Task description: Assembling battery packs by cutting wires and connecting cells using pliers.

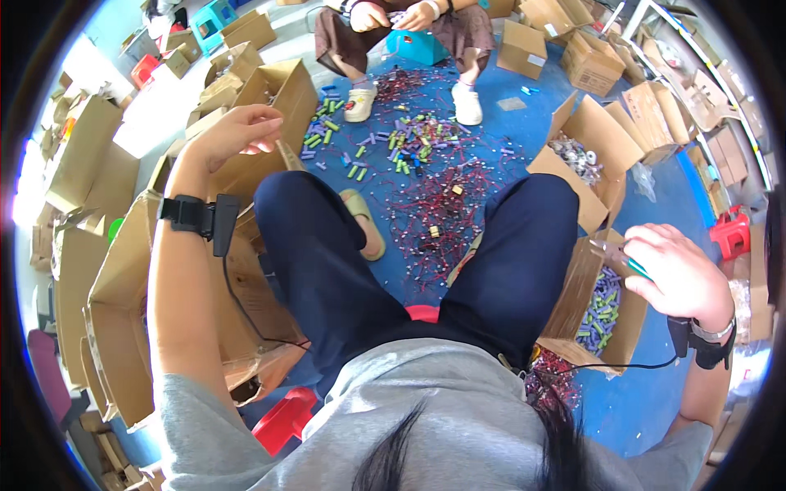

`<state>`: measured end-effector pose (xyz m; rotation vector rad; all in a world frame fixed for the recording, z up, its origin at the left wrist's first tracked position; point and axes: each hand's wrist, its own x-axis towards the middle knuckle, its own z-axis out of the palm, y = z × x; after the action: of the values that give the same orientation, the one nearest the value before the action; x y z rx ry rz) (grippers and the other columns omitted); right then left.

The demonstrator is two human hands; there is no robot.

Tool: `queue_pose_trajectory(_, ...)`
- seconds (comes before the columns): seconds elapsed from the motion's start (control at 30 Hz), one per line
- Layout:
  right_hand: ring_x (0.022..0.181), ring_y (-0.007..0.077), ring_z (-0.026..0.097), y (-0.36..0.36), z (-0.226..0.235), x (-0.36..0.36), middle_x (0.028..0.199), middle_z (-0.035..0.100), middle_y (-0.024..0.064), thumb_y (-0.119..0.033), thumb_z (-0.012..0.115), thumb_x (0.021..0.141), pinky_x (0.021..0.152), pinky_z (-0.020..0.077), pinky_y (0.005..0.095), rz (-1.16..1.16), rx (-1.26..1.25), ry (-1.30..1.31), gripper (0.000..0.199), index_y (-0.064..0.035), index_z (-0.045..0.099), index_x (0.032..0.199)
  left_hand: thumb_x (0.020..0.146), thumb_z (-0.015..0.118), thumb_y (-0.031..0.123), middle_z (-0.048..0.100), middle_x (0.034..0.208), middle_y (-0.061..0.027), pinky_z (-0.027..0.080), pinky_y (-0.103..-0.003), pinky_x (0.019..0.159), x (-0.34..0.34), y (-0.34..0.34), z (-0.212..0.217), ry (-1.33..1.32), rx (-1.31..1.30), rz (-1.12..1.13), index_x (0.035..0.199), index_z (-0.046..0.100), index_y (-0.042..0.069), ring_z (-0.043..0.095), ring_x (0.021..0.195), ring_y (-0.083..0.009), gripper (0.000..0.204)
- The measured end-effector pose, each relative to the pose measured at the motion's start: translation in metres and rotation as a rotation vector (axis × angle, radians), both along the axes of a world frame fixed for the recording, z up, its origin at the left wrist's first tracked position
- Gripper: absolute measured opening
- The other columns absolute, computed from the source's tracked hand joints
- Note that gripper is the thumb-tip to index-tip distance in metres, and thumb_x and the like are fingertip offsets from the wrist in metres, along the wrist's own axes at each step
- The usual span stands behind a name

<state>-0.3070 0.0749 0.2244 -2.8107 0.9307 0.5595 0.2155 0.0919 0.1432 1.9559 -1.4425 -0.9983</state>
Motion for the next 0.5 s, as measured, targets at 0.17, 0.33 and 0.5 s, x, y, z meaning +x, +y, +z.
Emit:
queue_pose_trajectory(0.17, 0.097, 0.0317, 0.051, -0.007, 0.003, -0.007, 0.098, 0.053, 0.0147, -0.017, 0.059, 0.078, 0.088, 0.0391, 0.0390, -0.072, -0.103, 0.008, 0.023, -0.0016, 0.052, 0.095, 0.090, 0.054, 0.030, 0.058, 0.088, 0.0001, 0.044, -0.020, 0.065, 0.009, -0.023, 0.010, -0.056, -0.053, -0.065, 0.118, 0.051, 0.004, 0.056, 0.078, -0.0077, 0.038)
queue_pose_trajectory(0.33, 0.092, 0.0340, 0.052, -0.013, 0.017, -0.002, 0.094, 0.053, 0.0159, -0.017, 0.057, 0.079, 0.083, 0.0411, 0.0395, -0.250, 0.034, 0.177, 0.023, 0.0000, 0.052, 0.094, 0.090, 0.053, 0.029, 0.058, 0.089, 0.0004, 0.043, -0.020, 0.064, -0.007, -0.059, 0.002, -0.061, -0.113, -0.204, 0.115, 0.052, 0.003, 0.055, 0.077, -0.0073, 0.036)
queue_pose_trajectory(0.5, 0.090, 0.0332, 0.052, -0.020, 0.018, 0.004, 0.093, 0.053, 0.0159, -0.017, 0.057, 0.078, 0.080, 0.0417, 0.0395, -0.098, -0.024, 0.041, 0.023, 0.0012, 0.052, 0.092, 0.089, 0.054, 0.030, 0.057, 0.087, 0.0016, 0.042, -0.021, 0.064, -0.018, -0.074, -0.016, -0.028, -0.061, -0.269, 0.110, 0.055, 0.005, 0.055, 0.076, -0.0075, 0.032)
